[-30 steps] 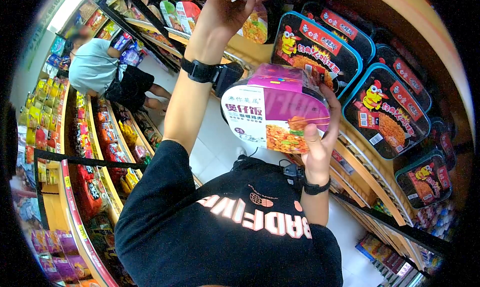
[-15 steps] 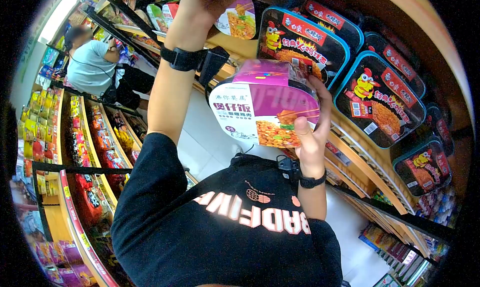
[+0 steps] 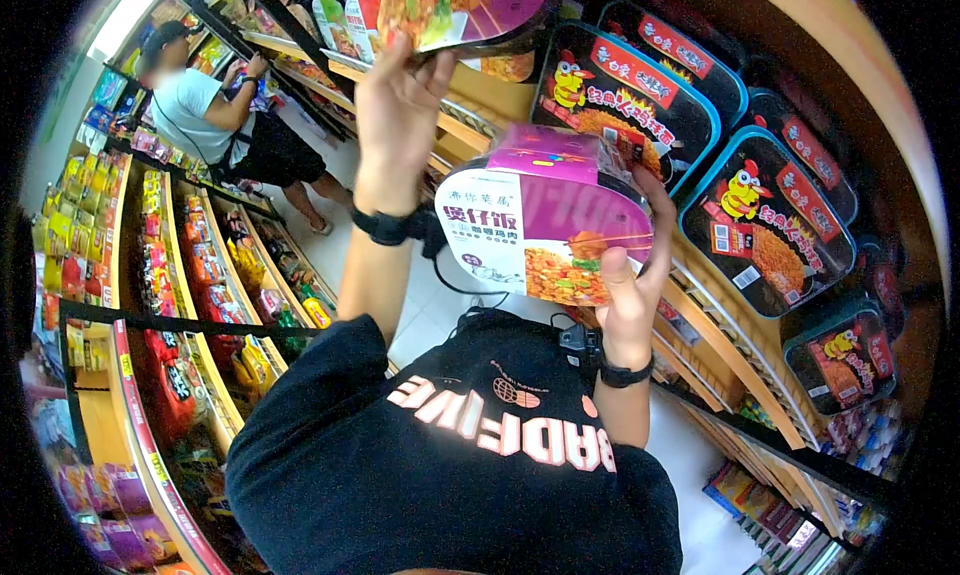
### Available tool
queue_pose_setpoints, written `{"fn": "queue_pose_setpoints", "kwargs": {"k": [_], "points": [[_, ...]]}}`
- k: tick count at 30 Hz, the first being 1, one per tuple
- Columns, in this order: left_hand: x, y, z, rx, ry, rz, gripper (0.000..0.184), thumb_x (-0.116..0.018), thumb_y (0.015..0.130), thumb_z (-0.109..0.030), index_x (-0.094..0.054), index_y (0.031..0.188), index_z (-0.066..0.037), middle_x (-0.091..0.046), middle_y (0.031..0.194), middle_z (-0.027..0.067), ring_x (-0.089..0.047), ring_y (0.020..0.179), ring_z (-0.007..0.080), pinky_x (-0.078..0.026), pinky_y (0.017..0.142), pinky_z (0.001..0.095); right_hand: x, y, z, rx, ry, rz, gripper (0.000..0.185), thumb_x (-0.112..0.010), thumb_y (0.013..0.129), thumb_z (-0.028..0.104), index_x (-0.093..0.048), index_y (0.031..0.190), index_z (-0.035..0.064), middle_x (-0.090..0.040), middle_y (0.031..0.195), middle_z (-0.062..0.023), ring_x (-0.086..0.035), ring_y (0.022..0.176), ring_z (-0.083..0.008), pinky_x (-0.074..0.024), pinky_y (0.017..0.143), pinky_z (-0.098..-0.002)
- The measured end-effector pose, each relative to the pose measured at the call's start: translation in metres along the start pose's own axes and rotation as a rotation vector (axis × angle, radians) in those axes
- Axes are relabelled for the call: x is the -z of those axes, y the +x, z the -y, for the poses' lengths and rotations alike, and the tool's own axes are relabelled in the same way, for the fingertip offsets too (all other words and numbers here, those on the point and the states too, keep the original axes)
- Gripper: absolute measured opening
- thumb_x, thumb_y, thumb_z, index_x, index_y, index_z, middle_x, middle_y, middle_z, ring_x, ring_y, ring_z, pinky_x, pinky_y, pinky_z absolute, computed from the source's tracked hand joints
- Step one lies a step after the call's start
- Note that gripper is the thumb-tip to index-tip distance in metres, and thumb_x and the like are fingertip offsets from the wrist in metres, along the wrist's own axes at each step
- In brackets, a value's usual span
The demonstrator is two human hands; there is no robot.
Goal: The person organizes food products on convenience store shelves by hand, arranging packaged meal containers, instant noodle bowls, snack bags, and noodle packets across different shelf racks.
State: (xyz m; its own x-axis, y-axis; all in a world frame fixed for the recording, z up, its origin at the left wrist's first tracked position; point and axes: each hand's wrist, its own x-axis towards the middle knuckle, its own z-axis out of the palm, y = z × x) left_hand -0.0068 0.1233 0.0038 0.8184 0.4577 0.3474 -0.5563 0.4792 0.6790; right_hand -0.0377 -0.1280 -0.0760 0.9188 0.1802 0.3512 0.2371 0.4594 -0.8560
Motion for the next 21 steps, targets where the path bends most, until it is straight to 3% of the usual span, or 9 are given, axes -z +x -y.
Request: {"fn": "queue_pose_setpoints", "kwargs": {"k": [4,6,8,12,15,17,18,20,21], "points": [[-0.004,-0.024,0.030,-0.013,-0.293,-0.241,0.029,-0.051,0.099,-0.017,-0.048,0.124,-0.002,-0.056,0.121,0.0104,-0.056,0.108,0.0211,-0.053,0.093,0.0328,0.002,-0.003,0.010,-0.087,0.082,-0.009,0.091,-0.075,0.080,0.048,-0.032,0.144,-0.0009,-0.049,0.134,-0.0159,-0.052,0.121,-0.0252,-0.0404,0.103,-0.0379],[-0.004,-0.025,0.035,0.012,-0.407,-0.258,0.028,-0.050,0.100,-0.017,-0.047,0.123,-0.001,-0.056,0.121,0.0112,-0.056,0.108,0.0215,-0.053,0.095,0.0324,0.015,-0.004,0.001,-0.071,0.121,-0.013,0.084,-0.072,0.084,0.045,-0.033,0.143,-0.0002,-0.053,0.130,-0.0151,-0.055,0.118,-0.0252,-0.0421,0.102,-0.0382],[0.001,-0.027,0.046,0.007,-0.430,-0.255,0.020,-0.051,0.099,-0.015,-0.050,0.112,0.000,-0.055,0.114,0.0098,-0.058,0.104,0.0210,-0.052,0.098,0.0319,0.024,-0.006,-0.006,-0.045,0.272,0.025,0.055,-0.058,0.096,0.035,-0.040,0.136,0.0023,-0.055,0.126,-0.0127,-0.058,0.114,-0.0235,-0.0473,0.097,-0.0401],[0.002,-0.034,0.067,0.088,-0.472,-0.294,0.027,-0.048,0.102,-0.020,-0.045,0.120,0.000,-0.055,0.118,0.0132,-0.058,0.111,0.0252,-0.052,0.099,0.0352,0.029,-0.010,-0.012,-0.035,0.281,0.015,0.052,-0.056,0.097,0.036,-0.040,0.136,0.0042,-0.055,0.127,-0.0126,-0.058,0.115,-0.0244,-0.0482,0.096,-0.0404],[0.001,-0.044,0.059,0.259,-0.410,-0.354,0.032,-0.046,0.103,-0.025,-0.045,0.118,0.003,-0.055,0.118,0.0175,-0.060,0.109,0.0272,-0.056,0.092,0.0349,0.035,-0.015,-0.013,-0.054,0.289,0.014,0.055,-0.056,0.097,0.038,-0.039,0.138,0.0049,-0.053,0.130,-0.0131,-0.057,0.117,-0.0263,-0.0471,0.098,-0.0419],[0.010,-0.042,0.047,0.640,-0.463,-0.168,0.036,-0.044,0.103,-0.028,-0.046,0.115,0.005,-0.057,0.114,0.0199,-0.064,0.099,0.0282,-0.061,0.080,0.0326,0.032,-0.014,-0.014,-0.038,0.272,-0.018,0.058,-0.055,0.097,0.040,-0.038,0.140,0.0051,-0.052,0.133,-0.0135,-0.055,0.119,-0.0276,-0.0458,0.099,-0.0431],[0.024,-0.035,0.042,0.791,-0.649,-0.055,0.044,-0.039,0.104,-0.035,-0.047,0.115,0.006,-0.060,0.106,0.0177,-0.068,0.086,0.0276,-0.061,0.066,0.0305,0.027,-0.015,-0.012,-0.036,0.264,-0.020,0.058,-0.055,0.097,0.040,-0.038,0.140,0.0051,-0.052,0.133,-0.0135,-0.055,0.119,-0.0276,-0.0458,0.099,-0.0431],[0.038,-0.026,0.035,1.026,-0.815,0.115,0.043,-0.038,0.104,-0.035,-0.044,0.127,0.001,-0.063,0.097,0.0097,-0.068,0.080,0.0204,-0.059,0.058,0.0287,0.019,-0.016,-0.008,0.021,0.196,-0.005,0.058,-0.053,0.097,0.041,-0.037,0.141,0.0052,-0.051,0.134,-0.0138,-0.054,0.120,-0.0276,-0.0456,0.100,-0.0429],[0.033,-0.024,0.028,1.061,-0.716,0.081,0.052,-0.034,0.104,-0.041,-0.043,0.131,0.003,-0.065,0.089,0.0085,-0.066,0.069,0.0184,-0.056,0.052,0.0259,0.022,-0.019,-0.012,0.014,0.215,-0.022,0.059,-0.052,0.098,0.042,-0.038,0.141,0.0051,-0.051,0.135,-0.0139,-0.053,0.121,-0.0284,-0.0450,0.100,-0.0441]]}}
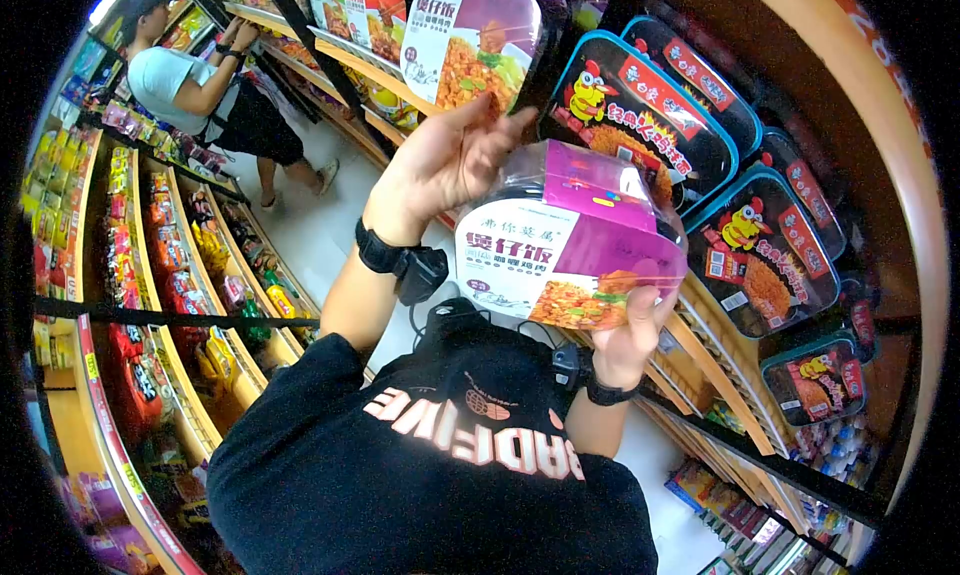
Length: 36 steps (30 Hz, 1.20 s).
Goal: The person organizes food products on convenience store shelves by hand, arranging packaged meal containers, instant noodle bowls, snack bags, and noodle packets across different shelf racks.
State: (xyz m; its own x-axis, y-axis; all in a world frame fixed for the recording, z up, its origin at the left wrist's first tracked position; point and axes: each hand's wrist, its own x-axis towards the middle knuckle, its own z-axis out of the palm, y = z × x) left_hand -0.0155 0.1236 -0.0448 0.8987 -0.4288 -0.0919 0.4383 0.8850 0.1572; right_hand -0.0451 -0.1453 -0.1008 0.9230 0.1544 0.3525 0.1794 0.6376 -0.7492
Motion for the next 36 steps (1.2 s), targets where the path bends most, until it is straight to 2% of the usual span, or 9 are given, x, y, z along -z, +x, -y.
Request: {"fn": "queue_pose_setpoints", "kwargs": {"k": [8,13,15,17,19,21,22,29,36], "points": [[0.025,0.005,-0.028,0.260,0.219,0.019,0.056,-0.032,0.104,-0.044,-0.055,0.123,0.004,-0.062,0.074,0.0062,-0.056,0.053,0.0115,-0.041,0.039,0.0203,-0.010,-0.007,0.000,0.002,0.370,-0.024,0.054,-0.050,0.099,0.041,-0.044,0.138,0.0037,-0.053,0.135,-0.0136,-0.053,0.122,-0.0297,-0.0405,0.104,-0.0470],[0.037,0.019,-0.064,0.343,0.164,0.165,0.039,-0.036,0.104,-0.033,-0.057,0.110,0.000,-0.061,0.076,0.0057,-0.045,0.046,0.0101,-0.030,0.037,0.0190,-0.026,-0.018,-0.004,0.087,0.261,-0.170,0.052,-0.050,0.099,0.040,-0.046,0.136,0.0042,-0.055,0.132,-0.0118,-0.054,0.121,-0.0289,-0.0412,0.104,-0.0463],[0.027,0.010,-0.065,0.343,0.162,0.224,0.035,-0.038,0.103,-0.030,-0.056,0.107,-0.001,-0.061,0.077,0.0061,-0.051,0.052,0.0107,-0.035,0.041,0.0197,-0.038,-0.024,-0.006,0.094,0.256,-0.237,0.051,-0.050,0.099,0.041,-0.047,0.135,0.0050,-0.056,0.132,-0.0110,-0.055,0.120,-0.0288,-0.0411,0.104,-0.0460],[0.005,-0.015,-0.049,-0.155,0.748,-0.057,0.036,-0.040,0.102,-0.032,-0.056,0.108,-0.001,-0.062,0.081,0.0071,-0.057,0.062,0.0134,-0.040,0.049,0.0217,-0.045,-0.029,-0.012,0.114,0.290,-0.171,0.049,-0.047,0.100,0.041,-0.048,0.136,0.0075,-0.056,0.133,-0.0096,-0.055,0.120,-0.0279,-0.0406,0.105,-0.0456],[0.012,-0.028,-0.038,-0.820,1.168,-0.075,0.025,-0.051,0.097,-0.022,-0.059,0.109,-0.001,-0.064,0.093,0.0120,-0.064,0.086,0.0227,-0.049,0.070,0.0298,-0.064,-0.033,-0.021,0.108,0.367,-0.205,0.047,-0.045,0.102,0.039,-0.048,0.137,0.0098,-0.055,0.135,-0.0082,-0.054,0.122,-0.0271,-0.0408,0.105,-0.0454],[0.025,-0.022,-0.053,-1.408,2.007,-0.019,0.023,-0.060,0.086,-0.009,-0.061,0.108,-0.003,-0.062,0.102,0.0138,-0.061,0.099,0.0291,-0.047,0.085,0.0383,-0.086,-0.032,-0.026,0.146,0.277,-0.267,0.045,-0.042,0.103,0.039,-0.048,0.137,0.0098,-0.056,0.135,-0.0083,-0.056,0.120,-0.0270,-0.0441,0.102,-0.0446],[0.025,-0.022,-0.055,-1.338,2.211,-0.021,0.034,-0.062,0.076,-0.006,-0.062,0.110,-0.008,-0.058,0.105,0.0112,-0.055,0.104,0.0330,-0.038,0.096,0.0445,-0.096,-0.030,-0.029,0.151,0.245,-0.325,0.045,-0.041,0.103,0.039,-0.048,0.136,0.0090,-0.057,0.133,-0.0091,-0.057,0.118,-0.0269,-0.0452,0.101,-0.0438],[0.030,-0.004,-0.072,-1.231,2.305,-0.056,0.029,-0.064,0.074,-0.006,-0.063,0.102,-0.010,-0.057,0.100,0.0096,-0.053,0.099,0.0290,-0.033,0.099,0.0481,-0.157,0.001,-0.023,0.098,0.158,-0.652,0.044,-0.041,0.103,0.038,-0.050,0.133,0.0062,-0.062,0.124,-0.0099,-0.063,0.107,-0.0242,-0.0495,0.094,-0.0384],[0.032,-0.006,-0.074,-1.266,2.269,-0.051,0.017,-0.063,0.077,-0.010,-0.062,0.093,-0.010,-0.053,0.090,0.0070,-0.050,0.093,0.0282,-0.033,0.094,0.0447,-0.173,0.028,-0.011,0.107,-0.024,-0.545,0.042,-0.035,0.105,0.027,-0.045,0.137,0.0014,-0.054,0.135,-0.0139,-0.063,0.111,-0.0251,-0.0518,0.096,-0.0381]]}}
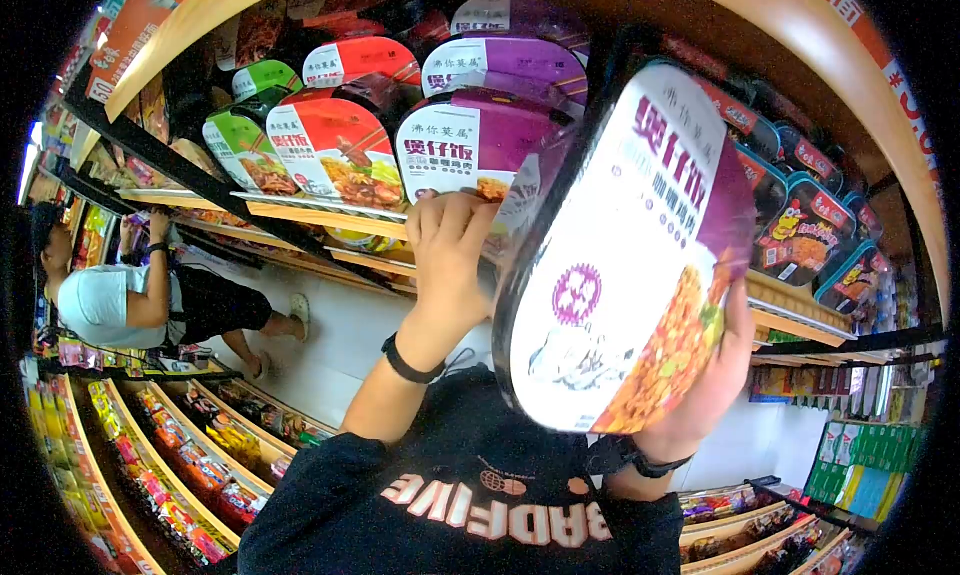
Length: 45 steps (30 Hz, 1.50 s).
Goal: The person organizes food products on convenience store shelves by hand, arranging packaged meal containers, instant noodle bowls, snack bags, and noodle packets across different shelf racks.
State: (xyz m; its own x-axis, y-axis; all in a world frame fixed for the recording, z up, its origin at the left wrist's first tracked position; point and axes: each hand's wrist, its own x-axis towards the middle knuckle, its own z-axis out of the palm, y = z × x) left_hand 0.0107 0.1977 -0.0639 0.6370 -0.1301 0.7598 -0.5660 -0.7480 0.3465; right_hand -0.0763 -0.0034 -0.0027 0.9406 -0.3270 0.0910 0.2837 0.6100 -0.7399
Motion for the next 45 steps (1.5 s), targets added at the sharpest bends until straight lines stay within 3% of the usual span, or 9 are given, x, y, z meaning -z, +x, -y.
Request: {"fn": "queue_pose_setpoints", "kwargs": {"k": [7,9,13,16,18,22,25,34,45], "points": [[-0.012,-0.018,0.013,-0.014,-0.074,0.044,0.016,-0.061,0.083,-0.014,-0.062,0.099,-0.008,-0.054,0.101,0.0112,-0.048,0.094,0.0313,-0.034,0.083,0.0427,-0.022,0.044,0.025,-0.054,0.034,0.092,0.050,-0.046,0.101,0.027,-0.038,0.141,-0.0009,-0.048,0.141,-0.0154,-0.057,0.121,-0.0262,-0.0490,0.101,-0.0398],[-0.012,-0.020,0.011,-0.003,-0.093,0.026,0.017,-0.063,0.083,-0.014,-0.063,0.099,-0.009,-0.054,0.101,0.0108,-0.048,0.093,0.0311,-0.035,0.082,0.0420,-0.023,0.069,0.034,0.037,-0.102,0.679,0.062,-0.057,0.094,0.019,-0.029,0.145,-0.0037,-0.042,0.143,-0.0189,-0.048,0.127,-0.0277,-0.0428,0.106,-0.0419],[-0.011,-0.020,0.009,0.007,-0.124,0.011,0.019,-0.066,0.081,-0.013,-0.063,0.100,-0.009,-0.054,0.102,0.0101,-0.049,0.094,0.0298,-0.037,0.083,0.0407,-0.049,0.104,0.045,-0.235,0.071,0.204,0.047,-0.060,0.091,0.006,-0.045,0.135,0.0023,-0.055,0.132,-0.0160,-0.054,0.122,-0.0249,-0.0472,0.101,-0.0440],[-0.012,-0.021,0.012,-0.002,-0.125,0.011,0.021,-0.066,0.080,-0.013,-0.064,0.100,-0.009,-0.054,0.102,0.0094,-0.050,0.094,0.0291,-0.037,0.084,0.0400,-0.031,0.142,0.042,-0.002,-0.195,0.331,0.037,-0.055,0.095,0.024,-0.055,0.127,0.0052,-0.061,0.125,-0.0142,-0.061,0.111,-0.0320,-0.0496,0.092,-0.0465],[-0.013,-0.023,0.013,-0.010,-0.130,0.009,0.021,-0.066,0.080,-0.012,-0.064,0.101,-0.009,-0.054,0.103,0.0089,-0.050,0.094,0.0287,-0.038,0.084,0.0398,-0.042,0.168,0.042,1.007,-1.741,0.423,0.034,-0.066,0.085,0.016,-0.063,0.115,0.0017,-0.067,0.111,-0.0176,-0.064,0.102,-0.0343,-0.0503,0.088,-0.0445],[-0.013,-0.022,0.013,-0.021,-0.148,0.001,0.022,-0.067,0.078,-0.012,-0.064,0.100,-0.009,-0.055,0.103,0.0082,-0.051,0.094,0.0279,-0.038,0.084,0.0395,-0.054,0.195,0.032,1.226,-2.097,0.331,0.042,-0.071,0.077,0.007,-0.062,0.117,0.0005,-0.068,0.108,-0.0168,-0.064,0.103,-0.0329,-0.0503,0.089,-0.0432],[-0.013,-0.021,0.012,-0.017,-0.143,-0.010,0.023,-0.067,0.078,-0.011,-0.064,0.100,-0.009,-0.055,0.102,0.0081,-0.051,0.094,0.0276,-0.038,0.084,0.0394,-0.062,0.212,0.005,0.274,-0.395,0.517,0.060,-0.074,0.077,0.010,-0.051,0.132,0.0038,-0.061,0.125,-0.0130,-0.058,0.115,-0.0297,-0.0452,0.100,-0.0408],[-0.015,-0.022,0.012,-0.025,-0.136,-0.030,0.024,-0.068,0.076,-0.009,-0.063,0.099,-0.009,-0.054,0.102,0.0087,-0.051,0.094,0.0282,-0.038,0.084,0.0401,-0.079,0.254,0.017,1.300,-1.864,0.608,0.072,-0.083,0.072,0.022,-0.050,0.134,0.0039,-0.055,0.134,-0.0161,-0.052,0.123,-0.0304,-0.0401,0.105,-0.0392],[-0.015,-0.020,0.012,-0.027,-0.145,-0.040,0.027,-0.069,0.073,-0.008,-0.062,0.099,-0.009,-0.053,0.101,0.0098,-0.049,0.095,0.0303,-0.036,0.084,0.0416,-0.076,0.325,-0.010,1.522,-1.790,0.460,0.059,-0.068,0.079,0.011,-0.049,0.135,0.0074,-0.055,0.133,-0.0192,-0.050,0.124,-0.0377,-0.0382,0.106,-0.0430]]}}
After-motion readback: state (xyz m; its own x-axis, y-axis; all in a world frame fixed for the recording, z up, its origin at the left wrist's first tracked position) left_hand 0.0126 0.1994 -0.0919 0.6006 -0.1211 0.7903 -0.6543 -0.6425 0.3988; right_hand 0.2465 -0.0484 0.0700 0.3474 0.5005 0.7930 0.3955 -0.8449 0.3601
